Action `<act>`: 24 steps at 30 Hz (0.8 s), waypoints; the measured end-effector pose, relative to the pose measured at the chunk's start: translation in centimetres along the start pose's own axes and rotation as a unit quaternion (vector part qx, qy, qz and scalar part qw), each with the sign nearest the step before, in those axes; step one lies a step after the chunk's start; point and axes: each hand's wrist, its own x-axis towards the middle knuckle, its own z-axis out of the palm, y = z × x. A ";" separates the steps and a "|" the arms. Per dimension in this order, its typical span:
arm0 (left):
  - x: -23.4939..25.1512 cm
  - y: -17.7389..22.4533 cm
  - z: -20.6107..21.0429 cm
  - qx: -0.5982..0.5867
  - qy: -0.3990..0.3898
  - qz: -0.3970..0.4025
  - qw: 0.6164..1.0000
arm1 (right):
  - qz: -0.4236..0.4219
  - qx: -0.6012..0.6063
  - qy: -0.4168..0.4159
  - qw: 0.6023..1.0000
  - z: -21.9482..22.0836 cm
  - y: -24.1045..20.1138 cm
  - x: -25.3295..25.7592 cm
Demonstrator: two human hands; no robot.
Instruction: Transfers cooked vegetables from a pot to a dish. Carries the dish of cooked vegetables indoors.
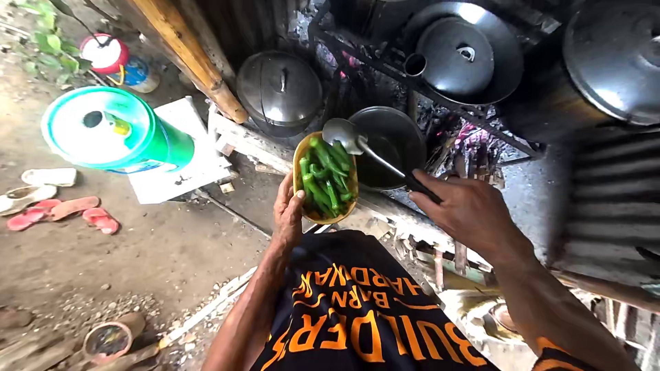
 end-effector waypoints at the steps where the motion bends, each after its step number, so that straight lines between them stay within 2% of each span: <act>1: -0.2 0.0 -0.1 -0.005 0.000 -0.001 1.000 | -0.012 -0.039 0.033 0.999 0.2 -0.3 0.0; 6: -0.5 -0.1 -0.7 -0.021 -0.005 0.012 1.000 | -0.044 -0.078 0.087 0.992 0.3 -0.1 -0.7; 10: -0.5 0.1 -0.7 -0.022 -0.017 0.019 0.999 | -0.034 -0.021 0.119 0.992 0.9 1.2 -1.0; 15: -0.8 0.2 -1.3 -0.029 -0.012 0.036 0.999 | 0.062 0.090 0.116 0.987 3.1 4.2 -2.6; 19: -1.7 0.6 -2.5 -0.025 0.034 0.036 0.998 | 0.154 0.182 0.117 0.964 8.2 6.8 -5.1; 24: -2.2 0.9 -4.4 -0.015 0.061 0.045 0.997 | 0.295 0.231 0.028 0.927 12.1 6.1 -6.9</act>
